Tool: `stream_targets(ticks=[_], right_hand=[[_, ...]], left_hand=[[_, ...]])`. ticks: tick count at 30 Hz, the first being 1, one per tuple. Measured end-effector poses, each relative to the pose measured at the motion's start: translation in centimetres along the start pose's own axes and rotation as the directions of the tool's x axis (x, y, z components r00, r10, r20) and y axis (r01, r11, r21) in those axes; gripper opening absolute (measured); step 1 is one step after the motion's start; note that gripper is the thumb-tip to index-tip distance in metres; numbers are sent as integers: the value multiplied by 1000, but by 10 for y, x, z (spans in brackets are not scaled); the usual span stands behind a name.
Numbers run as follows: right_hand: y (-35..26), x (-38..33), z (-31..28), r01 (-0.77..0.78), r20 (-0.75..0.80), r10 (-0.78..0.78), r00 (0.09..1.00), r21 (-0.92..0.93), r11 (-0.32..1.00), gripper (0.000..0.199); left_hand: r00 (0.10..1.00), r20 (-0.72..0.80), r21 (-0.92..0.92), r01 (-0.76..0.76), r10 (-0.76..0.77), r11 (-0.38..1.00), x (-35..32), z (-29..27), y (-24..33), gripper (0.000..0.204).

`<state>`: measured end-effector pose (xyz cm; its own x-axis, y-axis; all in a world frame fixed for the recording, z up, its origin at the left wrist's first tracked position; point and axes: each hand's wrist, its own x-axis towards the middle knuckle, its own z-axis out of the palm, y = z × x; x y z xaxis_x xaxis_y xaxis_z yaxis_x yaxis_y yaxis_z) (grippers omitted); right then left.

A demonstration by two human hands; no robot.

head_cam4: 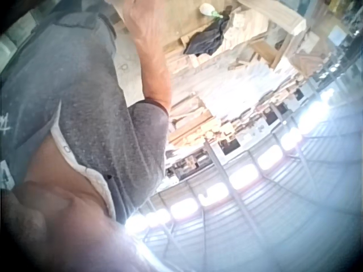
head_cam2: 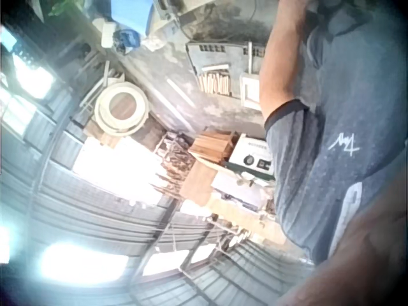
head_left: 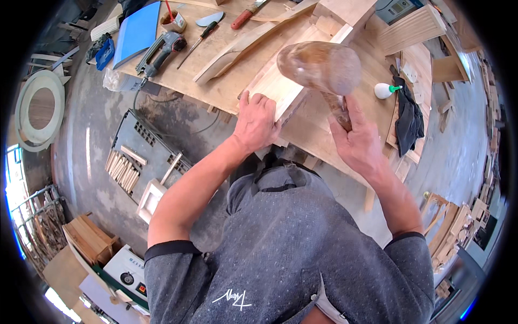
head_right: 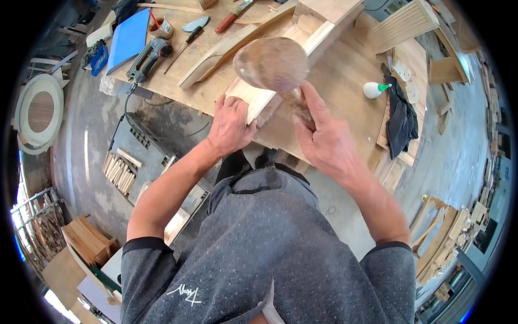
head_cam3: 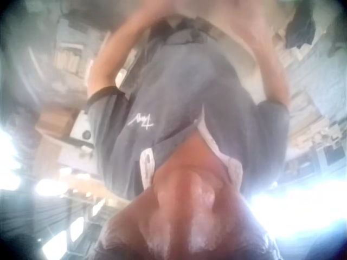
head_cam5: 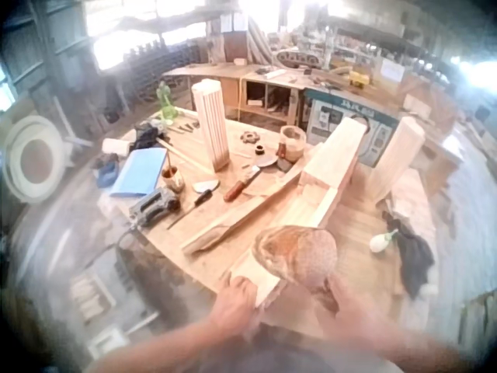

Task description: The person assembles a wooden decorative piece by applying glue to grooves and tapping wooden strips into place with a mallet. They handle various wooden components, including a fluted column and a rectangular frame, on a workbench in a workshop.

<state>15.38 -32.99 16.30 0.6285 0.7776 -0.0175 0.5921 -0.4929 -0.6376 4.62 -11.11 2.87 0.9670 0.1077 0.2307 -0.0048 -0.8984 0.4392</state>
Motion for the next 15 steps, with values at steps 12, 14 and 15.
stream_targets(ticks=[12, 14, 15], right_hand=[[44, -28, 28, -261, 32, 262, 964, 271, 926, 63], [54, -42, 33, -280, -16, 302, 953, 328, 902, 62], [56, -49, 36, -322, -4, 347, 938, 363, 874, 62]], left_hand=[[966, 256, -9, -29, 30, 1000, 6, -28, -1, 42], [899, 429, -51, -67, 82, 996, 22, -52, -4, 47], [837, 537, -91, -73, 110, 993, 35, -66, -7, 50]])
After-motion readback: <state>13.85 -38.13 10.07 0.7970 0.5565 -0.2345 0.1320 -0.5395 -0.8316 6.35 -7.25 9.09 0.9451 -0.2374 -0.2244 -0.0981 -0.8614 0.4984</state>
